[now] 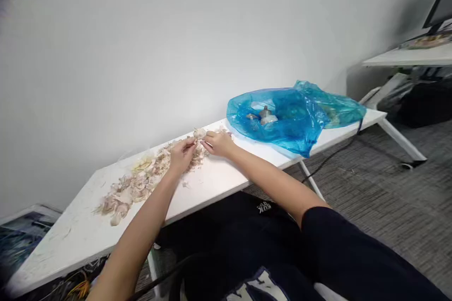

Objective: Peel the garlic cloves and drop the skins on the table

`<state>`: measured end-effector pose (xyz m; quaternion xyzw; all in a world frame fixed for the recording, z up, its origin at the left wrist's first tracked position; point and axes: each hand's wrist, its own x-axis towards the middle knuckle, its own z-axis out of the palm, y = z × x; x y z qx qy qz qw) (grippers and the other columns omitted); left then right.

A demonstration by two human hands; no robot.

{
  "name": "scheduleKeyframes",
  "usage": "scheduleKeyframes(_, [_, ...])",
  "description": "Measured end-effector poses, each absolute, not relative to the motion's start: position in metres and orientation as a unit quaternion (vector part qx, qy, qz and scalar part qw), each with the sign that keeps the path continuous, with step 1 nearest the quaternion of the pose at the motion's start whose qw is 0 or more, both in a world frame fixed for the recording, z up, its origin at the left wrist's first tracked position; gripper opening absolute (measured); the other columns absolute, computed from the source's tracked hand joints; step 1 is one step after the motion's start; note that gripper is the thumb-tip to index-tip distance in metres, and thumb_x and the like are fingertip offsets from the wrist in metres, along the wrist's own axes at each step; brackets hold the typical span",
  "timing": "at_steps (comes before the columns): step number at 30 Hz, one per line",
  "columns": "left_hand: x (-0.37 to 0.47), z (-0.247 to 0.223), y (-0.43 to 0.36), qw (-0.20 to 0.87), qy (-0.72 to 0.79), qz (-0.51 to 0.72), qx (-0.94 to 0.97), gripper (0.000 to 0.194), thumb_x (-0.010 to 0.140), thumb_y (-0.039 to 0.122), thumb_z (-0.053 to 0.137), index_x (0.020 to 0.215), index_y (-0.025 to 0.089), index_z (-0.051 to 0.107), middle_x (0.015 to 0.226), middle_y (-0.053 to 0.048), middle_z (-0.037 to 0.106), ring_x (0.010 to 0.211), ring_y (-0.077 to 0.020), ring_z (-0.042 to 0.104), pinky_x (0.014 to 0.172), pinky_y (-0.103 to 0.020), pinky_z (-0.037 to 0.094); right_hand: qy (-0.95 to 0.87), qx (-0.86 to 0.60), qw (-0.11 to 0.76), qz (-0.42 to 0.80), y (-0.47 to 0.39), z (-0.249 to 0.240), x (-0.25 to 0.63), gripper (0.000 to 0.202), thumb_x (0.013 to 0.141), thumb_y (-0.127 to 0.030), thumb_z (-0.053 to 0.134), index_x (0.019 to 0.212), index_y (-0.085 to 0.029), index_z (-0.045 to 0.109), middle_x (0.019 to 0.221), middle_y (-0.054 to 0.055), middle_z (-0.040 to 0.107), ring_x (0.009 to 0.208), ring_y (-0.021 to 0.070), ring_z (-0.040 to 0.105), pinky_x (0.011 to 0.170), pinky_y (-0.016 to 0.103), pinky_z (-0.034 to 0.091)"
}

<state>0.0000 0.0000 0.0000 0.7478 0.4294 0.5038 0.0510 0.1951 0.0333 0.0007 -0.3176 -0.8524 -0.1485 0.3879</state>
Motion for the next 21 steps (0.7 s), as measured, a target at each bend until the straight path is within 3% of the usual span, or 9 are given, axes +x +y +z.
scheduleKeyframes(14, [-0.001,0.003,-0.001,0.047,0.437,0.511,0.739,0.016,0.08,0.021,0.06,0.094,0.019,0.068,0.093,-0.006,0.073,0.087,-0.0187,0.069,0.081,-0.034,0.057,-0.847,-0.375,0.351,-0.133,0.03,0.003,0.189,0.038,0.096,-0.032,0.038,0.08,-0.015,0.069,0.08,0.005,0.063,0.067,0.0114,0.052,0.055,0.027,0.019])
scheduleKeyframes(21, [0.001,0.003,-0.001,0.089,0.443,0.544,0.707,0.017,0.08,0.026,0.063,0.095,0.018,0.066,0.094,-0.006,0.072,0.084,-0.0176,0.07,0.078,-0.031,0.058,-0.833,-0.394,0.375,-0.102,0.038,0.001,0.199,0.034,0.096,-0.034,0.041,0.088,-0.018,0.071,0.084,0.004,0.065,0.072,0.0117,0.055,0.057,0.026,0.024])
